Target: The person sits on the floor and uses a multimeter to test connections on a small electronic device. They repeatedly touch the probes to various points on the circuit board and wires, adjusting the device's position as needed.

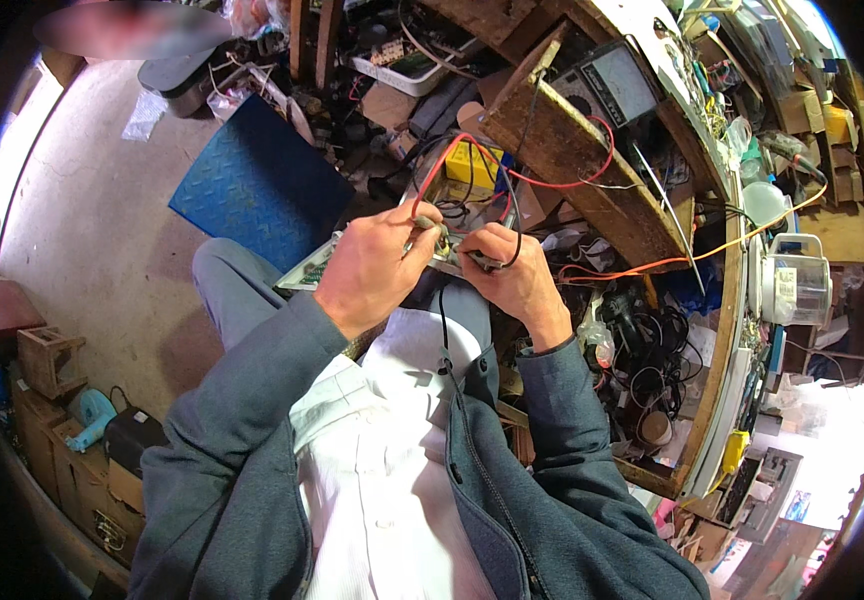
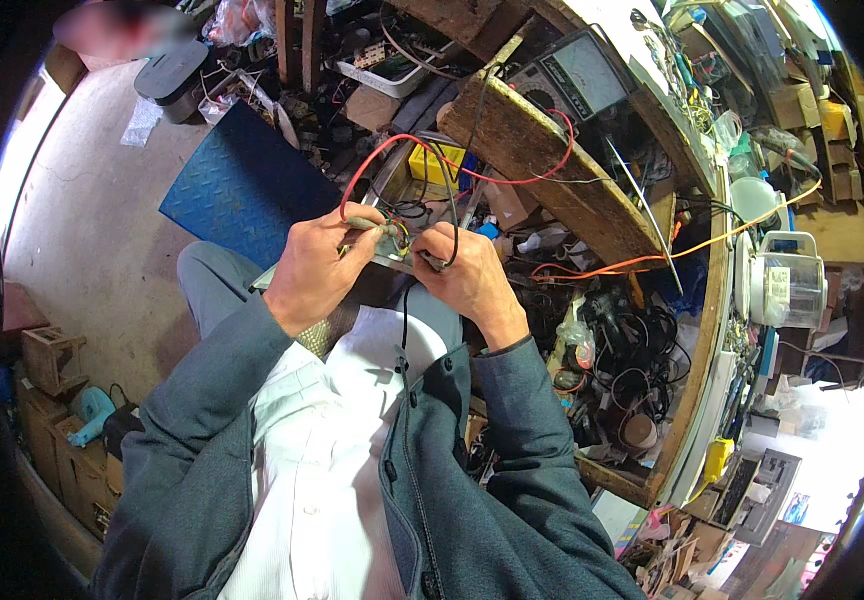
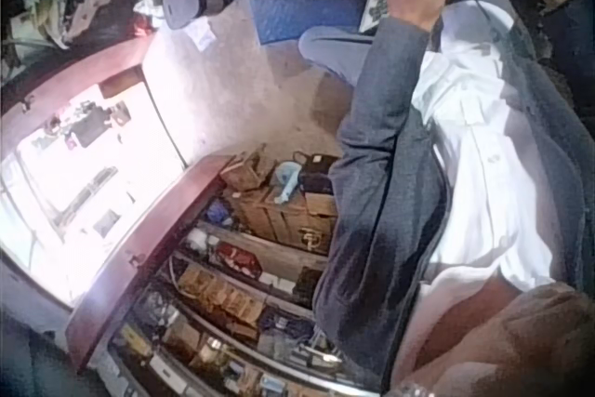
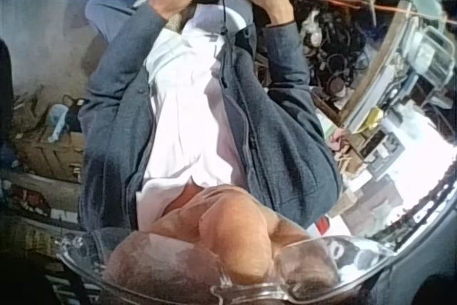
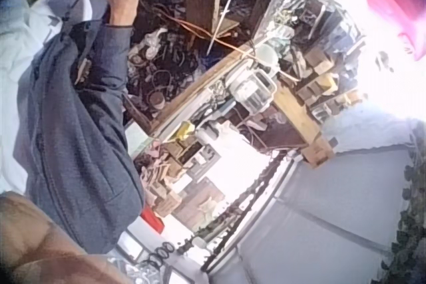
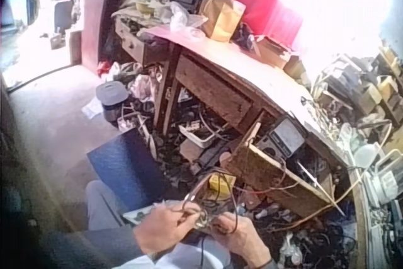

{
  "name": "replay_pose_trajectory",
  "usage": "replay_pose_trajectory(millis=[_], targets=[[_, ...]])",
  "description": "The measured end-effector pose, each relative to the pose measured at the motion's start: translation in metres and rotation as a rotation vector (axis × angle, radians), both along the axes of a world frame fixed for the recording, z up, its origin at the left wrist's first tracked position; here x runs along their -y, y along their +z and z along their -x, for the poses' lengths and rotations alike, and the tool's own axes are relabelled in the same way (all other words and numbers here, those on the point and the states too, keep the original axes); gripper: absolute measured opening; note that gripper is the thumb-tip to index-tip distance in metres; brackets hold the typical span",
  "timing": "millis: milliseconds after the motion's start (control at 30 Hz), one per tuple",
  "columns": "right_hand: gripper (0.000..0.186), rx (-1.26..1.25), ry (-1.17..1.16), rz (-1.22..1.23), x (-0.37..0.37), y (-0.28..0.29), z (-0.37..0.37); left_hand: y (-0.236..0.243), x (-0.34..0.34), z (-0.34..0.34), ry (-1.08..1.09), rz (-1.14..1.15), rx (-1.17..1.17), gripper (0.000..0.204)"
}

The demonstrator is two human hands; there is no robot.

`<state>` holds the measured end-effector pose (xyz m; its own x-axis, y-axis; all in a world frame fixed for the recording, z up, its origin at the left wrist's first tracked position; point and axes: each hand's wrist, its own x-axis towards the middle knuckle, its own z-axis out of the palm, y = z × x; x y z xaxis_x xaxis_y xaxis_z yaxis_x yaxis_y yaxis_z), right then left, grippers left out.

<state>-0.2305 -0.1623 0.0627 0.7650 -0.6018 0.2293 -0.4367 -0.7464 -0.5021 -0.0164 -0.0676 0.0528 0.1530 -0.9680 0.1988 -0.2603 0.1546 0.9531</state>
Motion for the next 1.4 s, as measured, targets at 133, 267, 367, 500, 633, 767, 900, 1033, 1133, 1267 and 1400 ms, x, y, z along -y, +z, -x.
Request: replay_pose_trajectory(millis=[133,267,367,500,633,767,900,1033,1133,1267,1400], targets=[[0.014,0.005,-0.006,-0.004,0.0,0.0,-0.001,0.005,-0.006,-0.004,0.031,-0.006,-0.05,0.014],[0.014,0.011,-0.013,-0.011,0.0,0.001,-0.002,0.008,-0.011,-0.01,0.048,0.012,-0.062,0.012],[0.014,0.02,-0.015,-0.007,-0.001,0.002,-0.003,0.007,-0.013,-0.017,0.054,-0.046,-0.103,0.013],[0.015,0.015,-0.019,-0.002,-0.001,0.003,-0.005,0.006,-0.015,-0.021,0.08,-0.01,-0.155,0.014],[0.016,0.024,-0.042,-0.025,-0.001,0.002,-0.004,0.009,-0.016,-0.022,0.073,-0.024,-0.137,0.014],[0.017,0.014,-0.074,-0.058,-0.002,0.004,-0.004,0.006,-0.016,-0.021,0.067,-0.06,-0.135,0.014],[0.021,0.134,-0.137,-0.116,0.001,0.007,0.002,0.007,-0.015,-0.019,0.042,-0.032,-0.151,0.015],[0.022,0.167,-0.221,-0.039,0.005,0.025,0.005,0.003,-0.016,-0.017,0.049,0.027,-0.107,0.016],[0.021,0.256,-0.273,0.064,0.01,0.028,0.011,0.004,-0.013,-0.014,0.054,0.086,-0.061,0.016],[0.018,0.395,-0.381,0.107,0.013,0.024,0.014,0.007,-0.013,-0.015,0.041,0.072,-0.028,0.016],[0.013,0.474,-0.48,0.16,0.013,0.023,0.014,0.002,-0.013,-0.015,0.027,0.029,-0.109,0.015]])
